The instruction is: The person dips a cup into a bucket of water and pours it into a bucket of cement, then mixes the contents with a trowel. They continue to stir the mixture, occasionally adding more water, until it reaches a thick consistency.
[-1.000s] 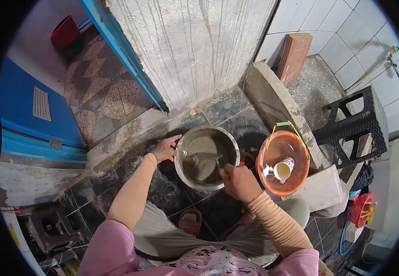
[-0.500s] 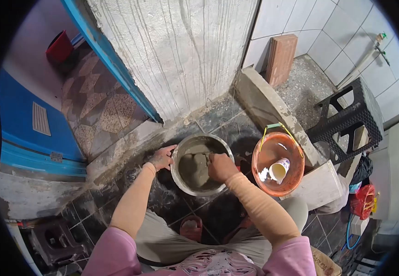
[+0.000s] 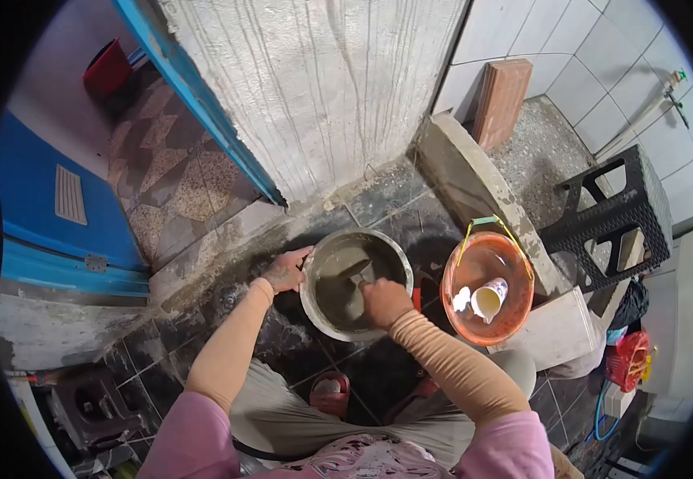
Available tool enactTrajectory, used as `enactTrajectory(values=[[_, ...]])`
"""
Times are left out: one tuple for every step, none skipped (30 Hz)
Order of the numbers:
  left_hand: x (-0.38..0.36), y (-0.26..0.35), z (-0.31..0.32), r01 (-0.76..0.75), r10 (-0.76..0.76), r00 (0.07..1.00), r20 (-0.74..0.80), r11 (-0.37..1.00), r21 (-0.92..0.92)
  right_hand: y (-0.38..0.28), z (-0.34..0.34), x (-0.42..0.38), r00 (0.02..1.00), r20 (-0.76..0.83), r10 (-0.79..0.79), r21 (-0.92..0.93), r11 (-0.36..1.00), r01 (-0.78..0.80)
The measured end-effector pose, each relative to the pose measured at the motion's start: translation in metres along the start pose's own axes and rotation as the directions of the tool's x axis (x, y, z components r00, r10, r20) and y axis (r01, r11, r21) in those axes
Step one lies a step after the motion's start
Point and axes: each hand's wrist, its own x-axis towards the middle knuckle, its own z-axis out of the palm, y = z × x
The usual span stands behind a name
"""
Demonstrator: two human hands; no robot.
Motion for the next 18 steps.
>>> enactTrajectory(values=[[-0.005, -0.004, 0.000, 0.030, -0.030, 1.000, 0.000, 0.999, -0.022, 0.000, 0.004, -0.005, 1.000, -0.007, 0.015, 0.027, 1.000, -0.015], [-0.007, -0.005, 0.001, 0.054, -0.053, 0.999, 0.009, 0.998, -0.040, 0.007, 0.006, -0.008, 0.998, -0.059, 0.013, 0.097, 0.995, -0.007], [-0.002, 0.001, -0.002, 0.057, -0.057, 0.998, 0.004, 0.997, -0.061, 0.018, 0.000, -0.004, 0.992, -0.128, 0.008, 0.150, 0.989, 0.011], [0.001, 0.006, -0.006, 0.035, -0.035, 0.999, -0.012, 0.999, -0.035, 0.011, -0.013, -0.010, 0.994, -0.108, -0.004, 0.114, 0.993, 0.017], [0.000, 0.006, -0.006, 0.020, -0.020, 1.000, -0.023, 1.000, -0.012, 0.004, -0.024, -0.022, 0.997, -0.081, -0.014, 0.083, 0.996, 0.021], [-0.004, 0.002, -0.003, 0.021, -0.021, 0.999, -0.032, 1.000, 0.000, -0.001, -0.041, -0.032, 0.995, -0.096, -0.014, 0.088, 0.996, 0.023], [-0.007, -0.001, 0.000, 0.032, -0.032, 0.999, -0.011, 1.000, 0.001, -0.004, -0.060, -0.044, 0.995, -0.100, -0.018, 0.095, 0.995, 0.027], [-0.006, -0.001, -0.001, 0.041, -0.041, 0.999, 0.010, 0.999, 0.006, -0.006, -0.067, -0.051, 0.994, -0.106, -0.019, 0.105, 0.994, 0.030], [-0.004, 0.002, -0.002, 0.038, -0.038, 0.999, 0.027, 0.999, 0.017, -0.007, -0.067, -0.049, 0.994, -0.109, -0.004, 0.125, 0.992, 0.018], [-0.006, 0.007, -0.003, 0.049, -0.052, 0.998, 0.037, 0.997, 0.061, -0.009, -0.067, -0.045, 0.993, -0.120, 0.015, 0.144, 0.990, 0.002], [0.002, 0.007, -0.002, 0.036, -0.037, 0.999, 0.037, 0.999, 0.031, -0.008, -0.068, -0.040, 0.989, -0.143, 0.044, 0.166, 0.986, -0.020], [0.007, -0.008, 0.001, 0.036, -0.036, 0.999, 0.036, 0.999, -0.002, -0.008, -0.055, -0.031, 0.989, -0.119, 0.092, 0.159, 0.985, -0.072], [0.005, -0.012, 0.002, 0.040, -0.039, 0.999, 0.035, 0.999, -0.036, -0.010, -0.048, -0.023, 0.985, -0.141, 0.102, 0.190, 0.979, -0.074], [0.003, -0.016, 0.005, 0.038, -0.038, 0.999, -0.026, 0.999, -0.014, -0.011, -0.041, -0.016, 0.980, -0.162, 0.111, 0.221, 0.973, -0.074], [0.002, -0.016, 0.006, 0.041, -0.042, 0.999, -0.016, 0.998, -0.054, -0.012, -0.033, -0.012, 0.977, -0.174, 0.124, 0.250, 0.965, -0.078], [-0.004, -0.018, 0.011, 0.051, -0.050, 0.999, 0.008, 0.995, -0.090, -0.012, -0.022, -0.007, 0.980, -0.151, 0.131, 0.253, 0.963, -0.090], [-0.003, -0.013, 0.010, 0.042, -0.039, 0.999, 0.022, 0.992, -0.121, -0.014, -0.008, -0.007, 0.986, -0.107, 0.128, 0.232, 0.968, -0.101], [-0.003, -0.013, 0.007, 0.024, -0.012, 0.994, 0.106, 0.994, -0.110, -0.017, 0.003, -0.004, 0.991, -0.076, 0.113, 0.206, 0.974, -0.096]])
